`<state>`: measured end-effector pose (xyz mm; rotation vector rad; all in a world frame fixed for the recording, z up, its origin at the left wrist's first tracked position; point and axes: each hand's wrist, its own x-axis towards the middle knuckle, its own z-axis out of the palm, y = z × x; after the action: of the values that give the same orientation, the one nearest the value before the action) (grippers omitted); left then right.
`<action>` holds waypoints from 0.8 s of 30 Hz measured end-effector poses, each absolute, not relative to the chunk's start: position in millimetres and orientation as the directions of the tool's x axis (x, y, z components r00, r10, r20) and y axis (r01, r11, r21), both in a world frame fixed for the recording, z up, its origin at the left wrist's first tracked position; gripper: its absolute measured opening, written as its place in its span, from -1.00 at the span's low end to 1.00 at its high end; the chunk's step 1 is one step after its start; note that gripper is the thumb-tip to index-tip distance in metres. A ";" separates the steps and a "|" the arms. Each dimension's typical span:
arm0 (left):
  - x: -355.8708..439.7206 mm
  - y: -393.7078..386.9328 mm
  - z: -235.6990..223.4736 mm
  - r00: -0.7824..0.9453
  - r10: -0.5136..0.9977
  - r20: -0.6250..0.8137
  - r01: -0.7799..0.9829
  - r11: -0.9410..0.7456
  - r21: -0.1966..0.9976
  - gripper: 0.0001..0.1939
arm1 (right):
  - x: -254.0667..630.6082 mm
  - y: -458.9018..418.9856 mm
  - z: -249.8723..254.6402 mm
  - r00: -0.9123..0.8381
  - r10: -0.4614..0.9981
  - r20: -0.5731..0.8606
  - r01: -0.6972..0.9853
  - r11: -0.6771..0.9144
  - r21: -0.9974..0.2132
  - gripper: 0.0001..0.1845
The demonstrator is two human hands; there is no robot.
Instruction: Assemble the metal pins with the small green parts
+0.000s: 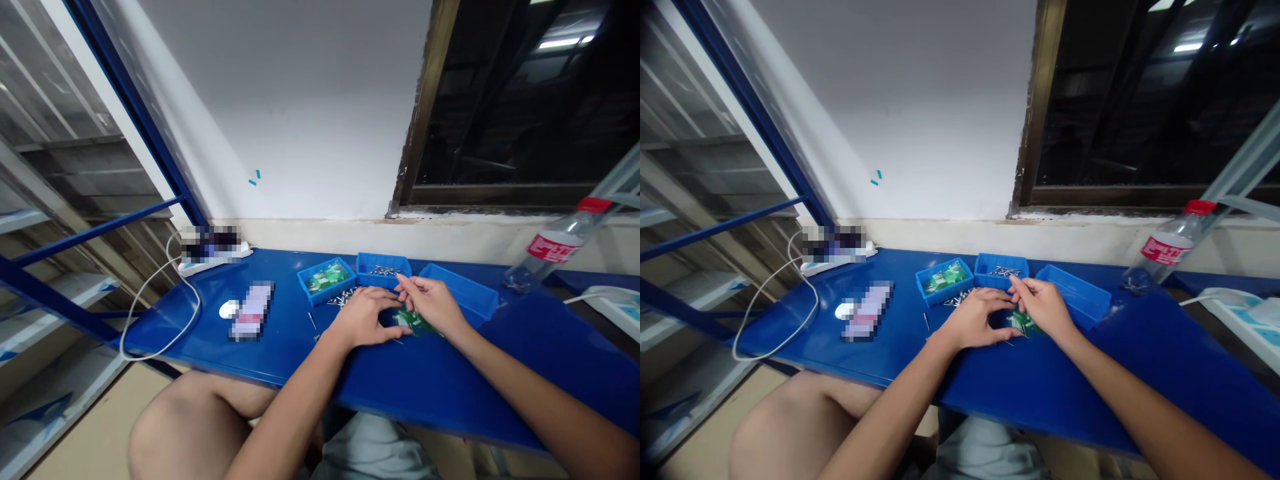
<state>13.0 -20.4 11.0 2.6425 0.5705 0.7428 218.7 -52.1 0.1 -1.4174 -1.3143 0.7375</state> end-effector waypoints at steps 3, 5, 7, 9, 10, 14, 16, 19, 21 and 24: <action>14.6 -20.1 9.0 0.842 0.417 0.342 0.284 -0.882 0.375 -0.53 | 215.6 -56.7 3.8 0.191 0.954 0.231 0.359 0.151 -0.921 -0.38; 14.8 -19.0 9.3 0.859 0.411 0.306 0.299 -0.887 0.353 -0.66 | 213.9 -59.5 6.1 0.185 0.953 0.241 0.380 0.157 -0.912 -0.39; 14.6 -17.9 10.7 0.866 0.406 0.291 0.307 -0.892 0.331 -0.75 | 213.4 -61.4 7.2 0.185 0.951 0.246 0.391 0.159 -0.907 -0.40; 14.1 -17.1 12.1 0.868 0.405 0.287 0.314 -0.896 0.315 -0.79 | 214.0 -62.1 7.1 0.186 0.949 0.254 0.396 0.164 -0.903 -0.42; 14.0 -16.9 12.4 0.864 0.411 0.290 0.320 -0.894 0.313 -0.80 | 214.6 -62.1 6.7 0.187 0.948 0.259 0.399 0.167 -0.902 -0.42; 14.2 -15.9 10.5 0.842 0.427 0.330 0.315 -0.886 0.341 -0.82 | 216.6 -61.9 5.8 0.188 0.941 0.280 0.411 0.183 -0.893 -0.44; 14.3 -15.3 9.0 0.838 0.419 0.350 0.290 -0.885 0.365 -0.88 | 217.0 -62.0 5.6 0.189 0.939 0.288 0.414 0.189 -0.890 -0.45; 13.8 -14.9 8.3 0.827 0.430 0.362 0.291 -0.879 0.378 -0.91 | 217.6 -61.8 4.0 0.189 0.937 0.293 0.418 0.193 -0.888 -0.46; 13.2 -15.2 8.9 0.814 0.449 0.369 0.312 -0.873 0.375 -0.89 | 218.5 -61.0 1.7 0.187 0.936 0.297 0.421 0.197 -0.886 -0.47; 12.6 -16.0 10.1 0.773 0.493 0.400 0.341 -0.854 0.393 -0.87 | 220.5 -58.8 -2.3 0.196 0.926 0.322 0.430 0.214 -0.877 -0.49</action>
<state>12.6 -16.0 10.1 2.6687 0.6446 0.7225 220.5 -58.8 -2.3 -1.3905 -1.4094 0.5810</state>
